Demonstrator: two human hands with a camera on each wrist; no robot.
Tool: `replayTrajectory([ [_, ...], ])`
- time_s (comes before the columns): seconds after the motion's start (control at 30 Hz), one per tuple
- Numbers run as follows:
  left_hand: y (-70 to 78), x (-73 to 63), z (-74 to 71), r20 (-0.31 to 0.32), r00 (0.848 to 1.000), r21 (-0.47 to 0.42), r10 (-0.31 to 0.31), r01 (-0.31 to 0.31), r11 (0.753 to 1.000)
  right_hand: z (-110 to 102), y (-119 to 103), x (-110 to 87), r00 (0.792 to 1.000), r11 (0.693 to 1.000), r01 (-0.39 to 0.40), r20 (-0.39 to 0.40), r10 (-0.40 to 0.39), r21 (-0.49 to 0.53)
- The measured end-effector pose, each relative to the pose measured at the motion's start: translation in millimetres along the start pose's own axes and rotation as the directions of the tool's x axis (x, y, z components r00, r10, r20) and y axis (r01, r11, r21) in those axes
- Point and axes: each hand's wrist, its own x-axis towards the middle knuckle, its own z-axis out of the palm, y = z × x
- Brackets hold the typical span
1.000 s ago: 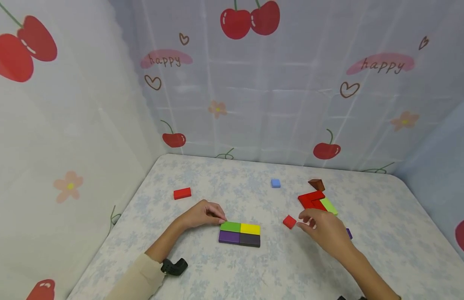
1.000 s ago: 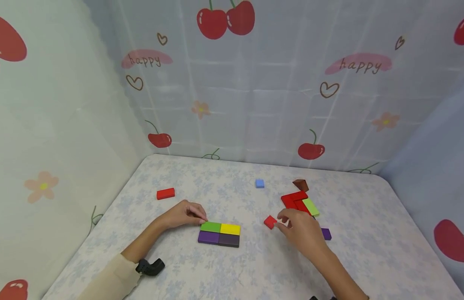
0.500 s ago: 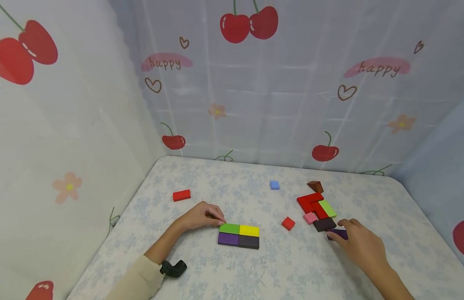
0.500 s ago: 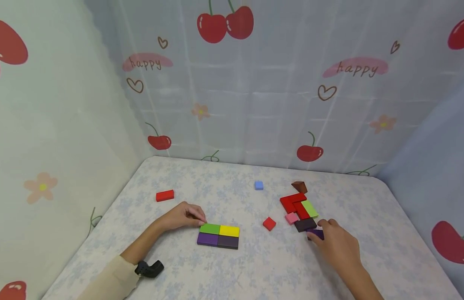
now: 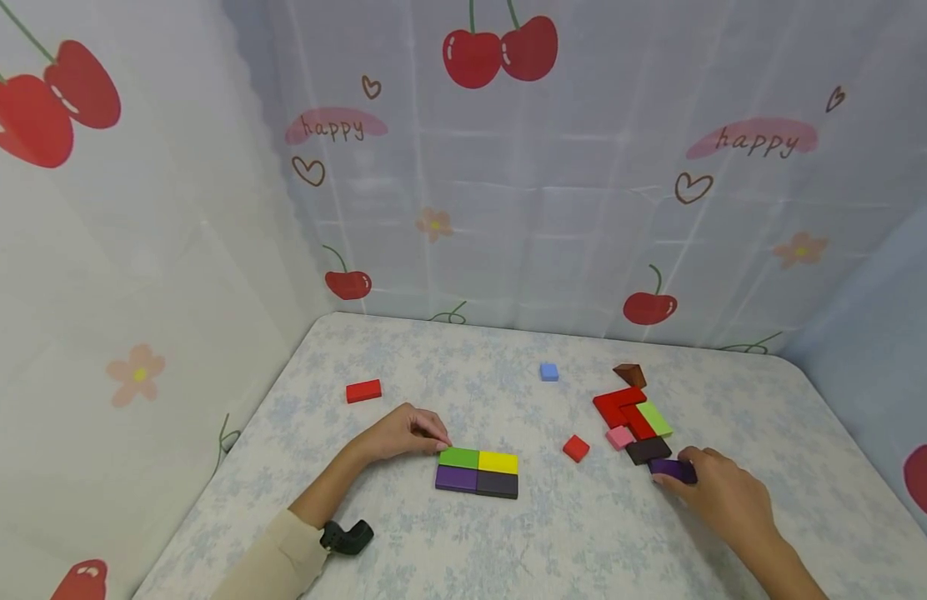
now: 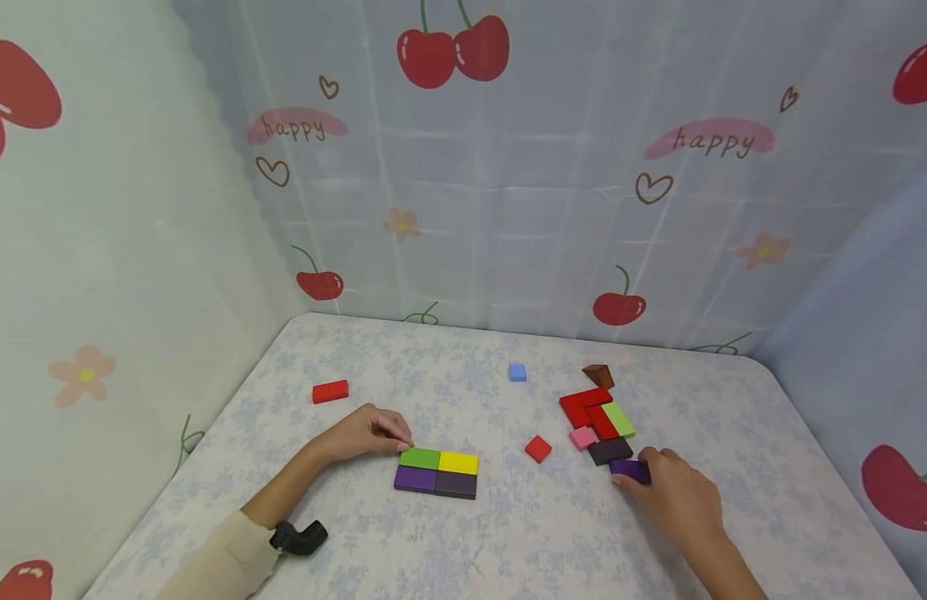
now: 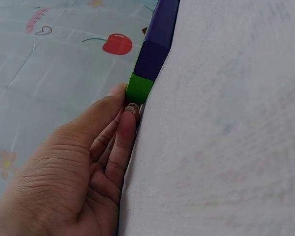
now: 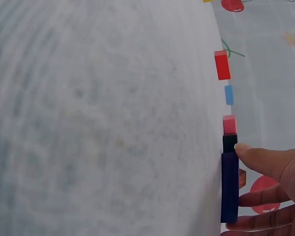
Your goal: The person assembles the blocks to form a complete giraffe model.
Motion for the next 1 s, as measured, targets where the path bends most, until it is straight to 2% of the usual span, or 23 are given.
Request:
replayTrajectory([
  [0.23, 0.8, 0.1, 1.1, 0.003, 1.0, -0.002, -0.015, 0.015, 1.0, 2.6, -1.8, -2.0, 0.999, 1.0, 0.025, -0.037, -0.024, 0.016],
  [0.47, 1.8, 0.6, 1.0, 0.003, 1.0, 0.0, -0.006, 0.006, 1.0, 0.8, -4.1, 1.5, 1.0, 0.999, 0.004, 0.006, -0.004, 0.05],
  [0.53, 2.4, 1.0, 0.6, 0.006, 1.0, 0.001, -0.004, 0.004, 1.0, -1.0, -4.5, -0.9, 1.0, 0.999, 0.007, -0.018, -0.006, 0.05],
  [0.67, 3.9, 2.1, -1.1, 0.006, 1.0, -0.002, -0.004, 0.004, 1.0, -5.8, -7.2, -9.3, 0.991, 0.997, 0.056, -0.126, -0.05, 0.047],
  [0.77, 4.9, 2.2, -2.4, -0.001, 1.0, -0.004, -0.001, 0.001, 1.0, -10.4, -14.4, -14.3, 0.981, 0.991, 0.107, -0.169, -0.093, 0.078],
  [1.0, 3.7, 0.6, -1.3, 0.014, 1.0, -0.015, 0.024, -0.024, 1.0, -17.1, -47.2, -26.2, 0.977, 0.971, 0.172, -0.154, -0.147, 0.164],
])
